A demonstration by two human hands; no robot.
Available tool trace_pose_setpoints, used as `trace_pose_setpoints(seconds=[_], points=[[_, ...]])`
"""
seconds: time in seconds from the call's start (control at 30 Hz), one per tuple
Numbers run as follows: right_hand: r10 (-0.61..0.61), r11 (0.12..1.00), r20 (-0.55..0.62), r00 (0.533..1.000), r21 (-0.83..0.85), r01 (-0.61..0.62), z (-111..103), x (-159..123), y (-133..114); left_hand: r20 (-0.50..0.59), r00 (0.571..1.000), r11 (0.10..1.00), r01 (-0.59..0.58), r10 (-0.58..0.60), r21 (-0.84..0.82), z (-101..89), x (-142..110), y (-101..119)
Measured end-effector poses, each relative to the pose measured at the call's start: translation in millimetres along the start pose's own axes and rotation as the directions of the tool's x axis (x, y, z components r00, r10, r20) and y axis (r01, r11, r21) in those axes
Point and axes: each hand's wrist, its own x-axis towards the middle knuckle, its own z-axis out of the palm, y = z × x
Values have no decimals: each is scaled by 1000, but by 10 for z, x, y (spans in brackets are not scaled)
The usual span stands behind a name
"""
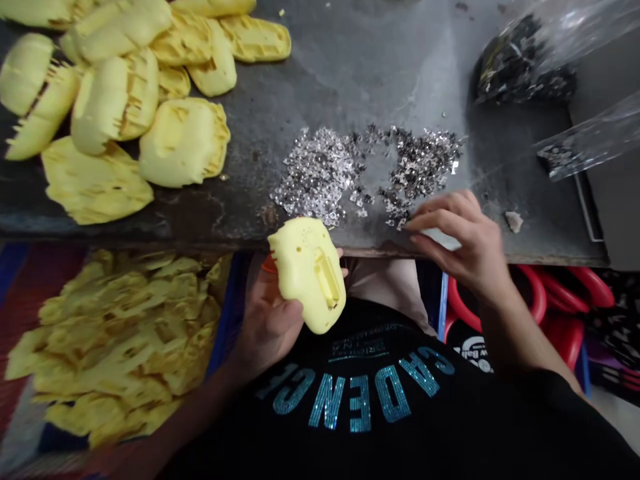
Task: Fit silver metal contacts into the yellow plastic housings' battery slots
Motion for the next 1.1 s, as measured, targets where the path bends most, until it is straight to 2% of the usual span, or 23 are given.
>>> trace_pose_setpoints(seconds=[0.07, 0.17, 0.37, 0.53, 0.63, 0.7, 0.77, 0.83, 0.93, 1.03, 1.1], points=[[-39, 992, -36, 999, -124, 35, 234, 50, 138, -3, 999, 999, 43, -43, -27, 5, -23, -15], [-26, 963, 7, 1000, -269, 27, 414, 115, 261, -32, 997, 997, 65, -67, -49, 4, -56, -27], [15, 947, 81, 997, -321, 12, 405, 174, 173, -28, 995, 993, 97, -99, -72, 26, -39, 18], [-21, 945, 56, 998, -325, 38, 420, 156, 257, -46, 983, 978, 169, -176, -125, 110, -3, 17], [-81, 945, 9, 997, -316, 80, 426, 143, 307, 56, 970, 957, 241, -235, -162, 126, 1, 0], [-132, 957, -47, 990, -265, 115, 394, 139, 233, 138, 951, 940, 297, -276, -168, 118, -3, 0], [-144, 982, -79, 986, -137, 132, 326, 140, 58, 171, 931, 925, 350, -324, -151, 119, -12, 11], [-136, 989, -54, 989, 59, 139, 240, 146, -168, 179, 915, 912, 386, -360, -138, 137, -26, 25], [-185, 942, 23, 982, 291, 171, 144, 161, -444, 183, 904, 902, 412, -387, -127, 188, -52, 34], [-247, 910, 76, 966, 362, 204, 108, 165, -552, 185, 905, 906, 407, -383, -114, 242, -82, 28], [-267, 915, 98, 959, 338, 220, 96, 154, -562, 189, 906, 907, 404, -378, -121, 274, -102, 26]])
